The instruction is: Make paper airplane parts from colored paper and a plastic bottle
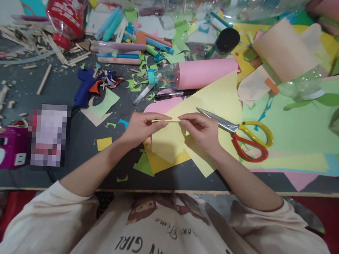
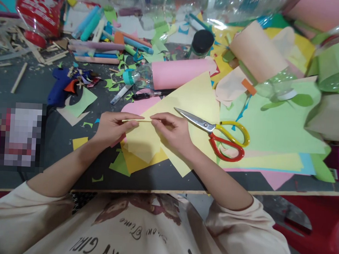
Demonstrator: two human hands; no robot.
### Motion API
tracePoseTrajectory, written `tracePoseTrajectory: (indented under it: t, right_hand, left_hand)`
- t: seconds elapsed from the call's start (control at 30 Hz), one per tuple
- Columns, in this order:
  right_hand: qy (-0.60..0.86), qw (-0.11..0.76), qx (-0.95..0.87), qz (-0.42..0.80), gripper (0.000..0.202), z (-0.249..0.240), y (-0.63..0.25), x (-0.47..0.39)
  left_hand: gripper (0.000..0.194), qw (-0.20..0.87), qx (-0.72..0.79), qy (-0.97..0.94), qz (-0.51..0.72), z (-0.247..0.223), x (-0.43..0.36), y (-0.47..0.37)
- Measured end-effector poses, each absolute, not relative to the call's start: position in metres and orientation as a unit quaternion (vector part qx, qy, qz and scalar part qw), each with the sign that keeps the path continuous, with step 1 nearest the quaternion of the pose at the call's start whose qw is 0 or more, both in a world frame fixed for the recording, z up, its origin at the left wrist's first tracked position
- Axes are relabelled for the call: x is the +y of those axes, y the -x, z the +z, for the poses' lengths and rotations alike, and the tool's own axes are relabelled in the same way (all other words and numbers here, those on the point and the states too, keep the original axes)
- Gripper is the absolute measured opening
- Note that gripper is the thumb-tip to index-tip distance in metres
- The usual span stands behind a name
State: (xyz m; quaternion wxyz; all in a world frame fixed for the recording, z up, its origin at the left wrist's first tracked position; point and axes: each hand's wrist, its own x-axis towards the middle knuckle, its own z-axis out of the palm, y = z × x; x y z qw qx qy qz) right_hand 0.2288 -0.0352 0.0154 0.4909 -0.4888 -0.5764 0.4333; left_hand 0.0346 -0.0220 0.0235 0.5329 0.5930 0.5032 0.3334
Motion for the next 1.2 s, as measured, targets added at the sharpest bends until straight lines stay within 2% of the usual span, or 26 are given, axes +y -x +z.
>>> tracePoseTrajectory:
  t: [0.23,0.8,1.0,1.2]
  right_hand:
    - [0.496,0.462,-0.590,0.439,0.011,0.0154,-0.2280,-0.0339]
    - [0.487,0.475,-0.570,0.461,0.007,0.0165,-0.2304,-0.0332]
    - [0.498,0.487,-0.559,0.451,0.003,0.0154,-0.2310,-0.0321]
    - [0.494,0.492,-0.548,0.463,0.003,0.0151,-0.2308,-0.0312]
  left_hand:
    - [0.034,0.520,0.499,-0.613,0.322,0.0254,-0.0228,-0.0350]
    - [0.025,0.547,0.472,-0.617,0.312,0.0239,-0.0187,-0.0325]
    - [0.024,0.509,0.495,-0.620,0.335,0.0257,-0.0157,-0.0344]
    - [0.023,0.515,0.493,-0.618,0.331,0.0276,-0.0148,-0.0354]
